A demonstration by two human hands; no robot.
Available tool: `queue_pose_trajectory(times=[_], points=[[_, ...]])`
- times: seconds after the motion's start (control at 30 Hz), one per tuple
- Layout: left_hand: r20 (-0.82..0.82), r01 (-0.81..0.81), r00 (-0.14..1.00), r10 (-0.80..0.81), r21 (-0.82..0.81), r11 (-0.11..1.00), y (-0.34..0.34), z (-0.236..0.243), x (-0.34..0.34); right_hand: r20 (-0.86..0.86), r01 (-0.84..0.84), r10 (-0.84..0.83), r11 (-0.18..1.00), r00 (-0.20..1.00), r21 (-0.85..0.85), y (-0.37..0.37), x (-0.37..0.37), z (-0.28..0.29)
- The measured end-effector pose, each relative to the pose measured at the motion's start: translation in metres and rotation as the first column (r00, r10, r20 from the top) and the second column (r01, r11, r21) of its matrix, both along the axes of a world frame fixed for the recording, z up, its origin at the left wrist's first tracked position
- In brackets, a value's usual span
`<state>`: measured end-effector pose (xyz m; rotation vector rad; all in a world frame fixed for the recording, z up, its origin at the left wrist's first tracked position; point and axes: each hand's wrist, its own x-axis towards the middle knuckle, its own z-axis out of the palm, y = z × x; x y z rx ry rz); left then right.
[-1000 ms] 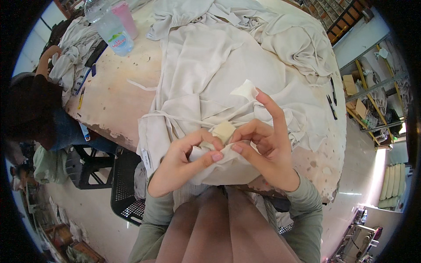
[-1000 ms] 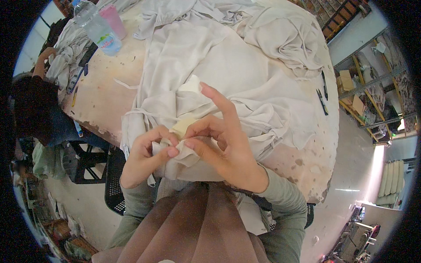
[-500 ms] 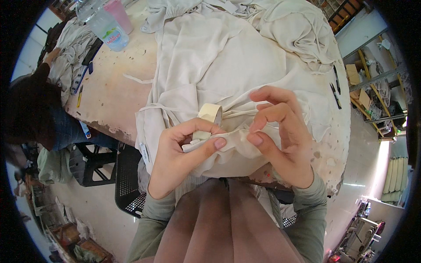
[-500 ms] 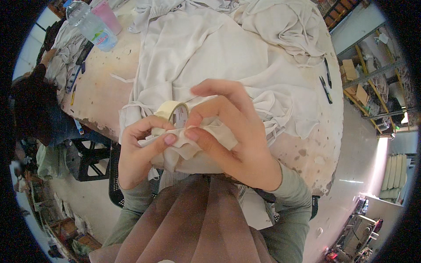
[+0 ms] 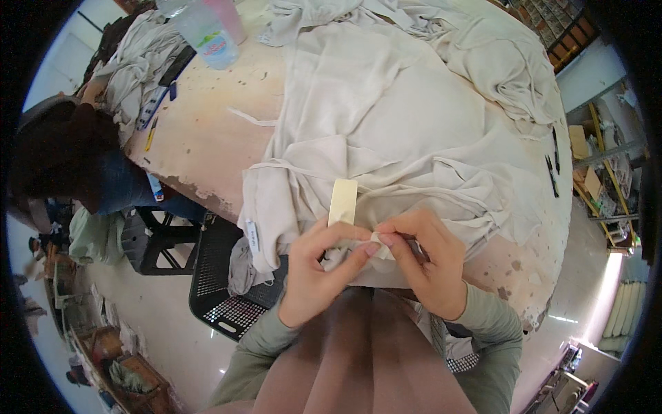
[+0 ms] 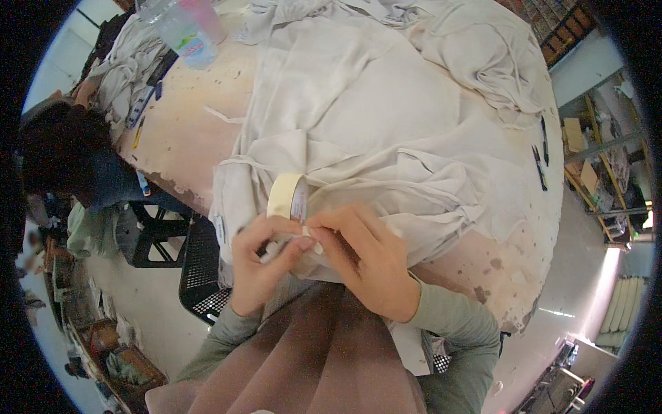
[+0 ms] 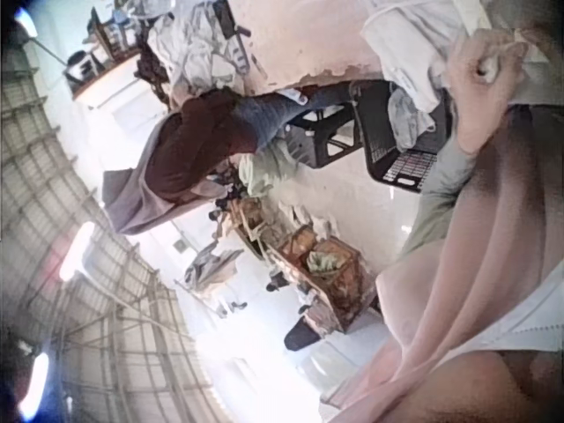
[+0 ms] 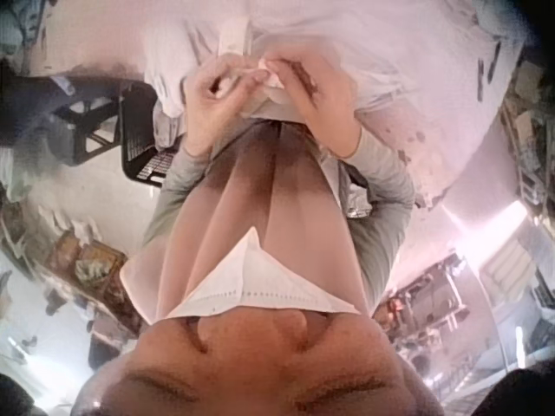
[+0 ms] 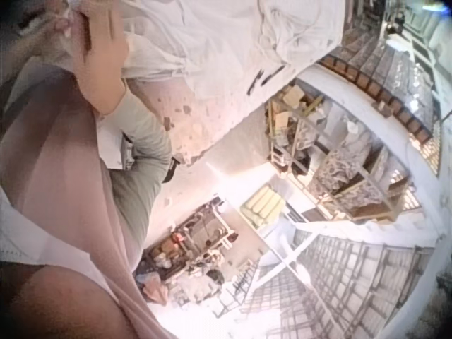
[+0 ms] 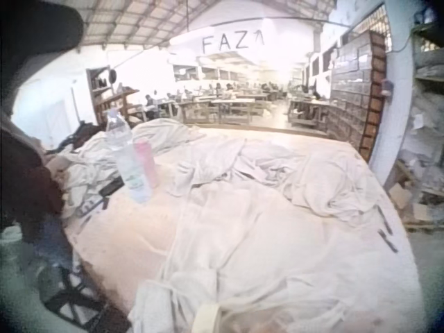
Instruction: The person repairs a light-colored garment by hand, using tape to secure seams and shears to trim excess fabric. They repeatedly fold, align, and tape sections of the garment, then cut and adjust the edges.
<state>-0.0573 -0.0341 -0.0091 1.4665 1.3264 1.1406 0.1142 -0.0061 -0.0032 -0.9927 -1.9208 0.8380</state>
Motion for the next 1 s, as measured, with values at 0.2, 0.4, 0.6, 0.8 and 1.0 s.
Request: queue_pose_trajectory(times=[0.2, 0.4, 0.6, 0.8, 1.0], points=[[-0.300, -0.075, 0.941, 0.157, 0.267, 0.961, -0.020, -0.019, -0.001, 0.022, 0.035, -0.032, 0.981, 0.999, -0.189, -0.009, -0.015, -0.012], [-0.341, -0.026, 0.926, 0.162, 0.370, 0.929, -0.023, -0.024, -0.007, 0.028, -0.055, 0.075, 0.897, 0.997, -0.439, -0.008, -0.008, -0.003], [-0.334, -0.025, 0.933, 0.136, 0.317, 0.948, -0.027, -0.021, -0.012, 0.212, -0.312, 0.318, 0.948, 0.924, -0.066, -0.001, -0.004, -0.008], [0.046, -0.248, 0.969, 0.244, 0.179, 0.952, -0.013, -0.021, -0.054, 0.444, -0.353, 0.321, 0.936, 0.836, -0.012, 0.006, -0.010, -0.024], [-0.607, -0.363, 0.699, 0.378, 0.154, 0.919, 0.054, -0.053, -0.145, 0.370, -0.080, -0.088, 0.907, 0.925, 0.414, 0.074, -0.045, -0.036]])
